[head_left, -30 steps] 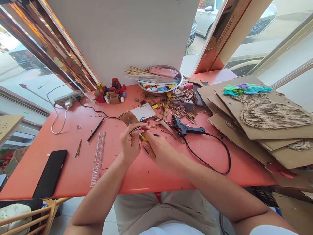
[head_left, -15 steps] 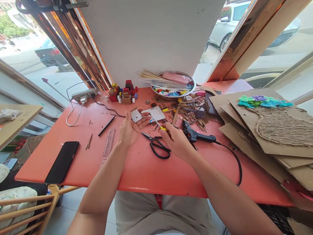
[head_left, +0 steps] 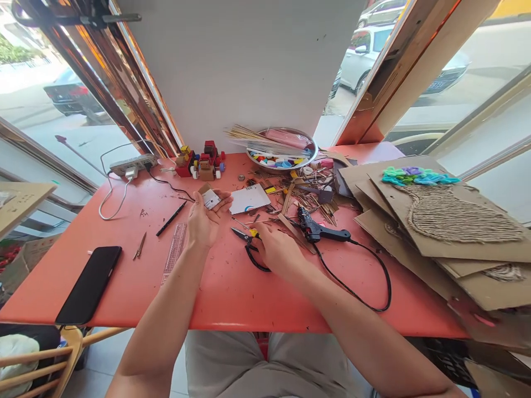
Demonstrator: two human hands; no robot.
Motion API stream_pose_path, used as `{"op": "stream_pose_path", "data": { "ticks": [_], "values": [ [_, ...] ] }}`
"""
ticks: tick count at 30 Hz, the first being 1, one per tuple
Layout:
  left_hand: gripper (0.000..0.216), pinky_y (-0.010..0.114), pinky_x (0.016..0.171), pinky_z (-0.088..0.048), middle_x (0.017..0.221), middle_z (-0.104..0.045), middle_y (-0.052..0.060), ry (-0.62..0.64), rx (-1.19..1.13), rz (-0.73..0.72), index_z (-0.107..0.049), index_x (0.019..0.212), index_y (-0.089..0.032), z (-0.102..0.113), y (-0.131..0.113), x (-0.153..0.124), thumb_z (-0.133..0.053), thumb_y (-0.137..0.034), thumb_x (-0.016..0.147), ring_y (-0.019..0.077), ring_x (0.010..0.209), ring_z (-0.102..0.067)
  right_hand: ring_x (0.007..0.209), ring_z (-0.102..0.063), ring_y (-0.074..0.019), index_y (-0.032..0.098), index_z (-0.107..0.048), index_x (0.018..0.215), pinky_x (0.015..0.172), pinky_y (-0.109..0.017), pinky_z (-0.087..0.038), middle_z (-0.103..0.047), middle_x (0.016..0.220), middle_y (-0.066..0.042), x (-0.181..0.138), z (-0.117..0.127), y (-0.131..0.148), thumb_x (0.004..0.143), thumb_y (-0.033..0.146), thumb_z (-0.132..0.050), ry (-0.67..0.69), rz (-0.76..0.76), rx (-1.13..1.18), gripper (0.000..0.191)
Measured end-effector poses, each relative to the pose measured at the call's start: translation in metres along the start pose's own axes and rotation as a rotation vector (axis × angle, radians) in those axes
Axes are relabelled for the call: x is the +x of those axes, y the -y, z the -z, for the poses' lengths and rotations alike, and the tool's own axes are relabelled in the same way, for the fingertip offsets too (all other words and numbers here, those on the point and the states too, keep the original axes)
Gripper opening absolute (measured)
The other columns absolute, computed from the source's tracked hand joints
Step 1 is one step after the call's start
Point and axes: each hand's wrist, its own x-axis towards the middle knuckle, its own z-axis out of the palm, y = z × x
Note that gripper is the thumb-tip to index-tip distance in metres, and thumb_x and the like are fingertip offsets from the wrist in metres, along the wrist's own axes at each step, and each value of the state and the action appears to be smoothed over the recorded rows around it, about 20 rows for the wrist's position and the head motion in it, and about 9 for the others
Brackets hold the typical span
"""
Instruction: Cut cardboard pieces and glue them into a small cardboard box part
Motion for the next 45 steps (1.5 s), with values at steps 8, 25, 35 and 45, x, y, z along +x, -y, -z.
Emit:
{"op": "stream_pose_path", "data": {
  "ticks": [8,25,35,45],
  "values": [
    [0.063,0.035,0.084,-0.067,0.091,-0.083,0.014,0.056,0.064,0.049,-0.076,0.089,-0.016,-0.004,0.004,-0.006,-0.065,-0.078,0.09,0.0241,0.087,-0.083,0.117,-0.072,-0.0283,0.018,-0.06,0.148,0.097,-0.04,-0.057,-0.076,0.13,-0.016,0.004,0.002,-0.013,0.088,-0.004,-0.046,-0.223,0.131,0.019,0.065],
    [0.064,0.041,0.076,-0.07,0.078,-0.08,0.012,0.14,0.135,0.004,-0.075,0.083,-0.019,-0.006,0.004,-0.007,-0.072,-0.082,0.08,0.029,0.084,-0.082,0.115,-0.067,-0.0274,0.021,-0.076,0.115,0.1,-0.04,-0.049,-0.078,0.116,-0.014,-0.003,0.002,-0.003,0.098,0.006,-0.056,-0.274,0.248,-0.092,0.029],
    [0.063,0.03,0.067,-0.064,0.081,-0.08,0.011,0.037,0.095,-0.056,-0.076,0.085,-0.019,0.002,-0.003,0.003,-0.07,-0.082,0.082,0.0209,0.073,-0.077,0.082,-0.076,-0.0294,0.016,-0.08,0.091,0.071,-0.036,-0.046,-0.082,0.087,-0.015,-0.024,0.071,-0.03,0.098,0.028,-0.071,0.002,0.125,-0.209,0.017],
    [0.057,0.029,0.072,-0.064,0.078,-0.078,0.008,0.014,0.032,0.036,-0.076,0.086,-0.018,0.0,-0.001,0.0,-0.066,-0.074,0.092,0.0192,0.074,-0.077,0.104,-0.076,-0.0279,0.022,-0.086,0.11,0.093,-0.036,-0.056,-0.084,0.107,-0.01,0.065,0.116,-0.108,0.081,-0.008,-0.055,0.031,0.041,-0.203,0.051]
  ]
}}
